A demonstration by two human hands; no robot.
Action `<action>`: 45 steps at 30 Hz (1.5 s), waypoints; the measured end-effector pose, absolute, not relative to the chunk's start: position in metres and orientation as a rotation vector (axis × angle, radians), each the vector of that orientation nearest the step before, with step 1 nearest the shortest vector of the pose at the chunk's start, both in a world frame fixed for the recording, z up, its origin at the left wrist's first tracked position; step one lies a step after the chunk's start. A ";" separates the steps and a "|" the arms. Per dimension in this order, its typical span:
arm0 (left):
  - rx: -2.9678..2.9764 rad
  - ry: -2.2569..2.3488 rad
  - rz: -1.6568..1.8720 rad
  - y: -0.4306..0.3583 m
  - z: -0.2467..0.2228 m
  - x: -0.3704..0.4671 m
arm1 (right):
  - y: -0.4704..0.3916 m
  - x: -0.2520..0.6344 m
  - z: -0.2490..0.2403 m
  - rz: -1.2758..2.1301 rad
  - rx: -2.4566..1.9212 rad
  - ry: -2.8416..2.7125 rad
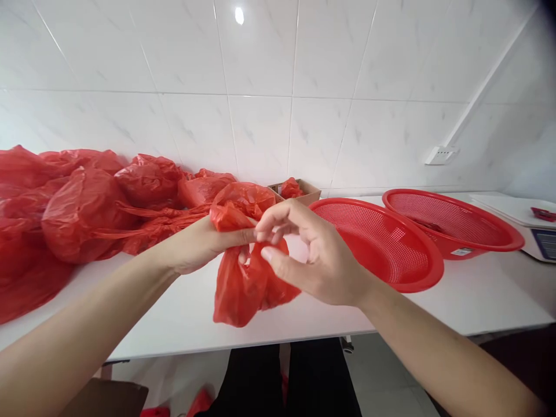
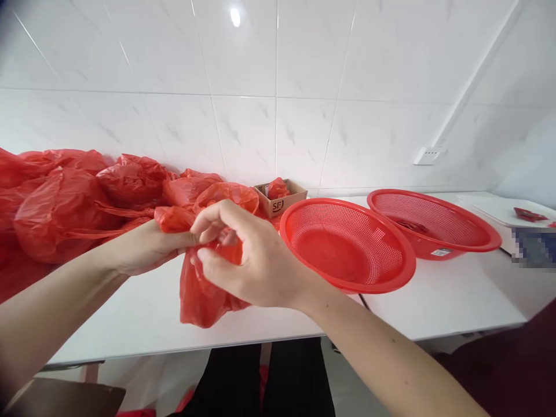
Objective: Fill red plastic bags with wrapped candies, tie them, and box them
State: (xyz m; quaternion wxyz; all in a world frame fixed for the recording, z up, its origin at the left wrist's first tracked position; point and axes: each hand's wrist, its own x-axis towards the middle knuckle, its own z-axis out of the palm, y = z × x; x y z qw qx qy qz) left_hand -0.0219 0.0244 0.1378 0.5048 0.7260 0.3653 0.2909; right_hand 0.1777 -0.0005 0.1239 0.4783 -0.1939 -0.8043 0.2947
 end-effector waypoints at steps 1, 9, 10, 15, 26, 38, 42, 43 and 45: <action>1.811 0.910 0.667 0.024 0.138 -0.023 | 0.004 0.176 0.117 0.703 -0.490 -1.919; 2.482 1.296 0.856 0.023 0.103 -0.018 | 0.052 0.160 0.061 1.092 -0.710 -1.791; 2.555 1.337 0.940 0.023 0.098 -0.017 | 0.052 0.159 0.058 1.144 -0.688 -1.794; 2.560 1.300 1.121 0.020 0.086 -0.019 | 0.042 0.163 0.064 1.144 -0.672 -1.955; 1.754 1.628 0.867 -0.015 0.016 -0.108 | 0.013 0.236 0.040 0.239 -1.160 -2.210; 1.992 1.476 1.046 0.007 -0.016 -0.041 | -0.003 0.165 -0.018 0.611 -1.387 -1.994; 2.022 1.516 0.977 0.019 -0.025 -0.036 | 0.003 0.168 -0.035 0.780 -1.285 -1.900; 2.025 1.539 0.954 0.020 -0.025 -0.037 | 0.006 0.171 -0.037 0.814 -1.271 -1.872; 2.034 1.593 0.902 0.021 -0.025 -0.041 | 0.015 0.178 -0.039 0.854 -1.262 -1.818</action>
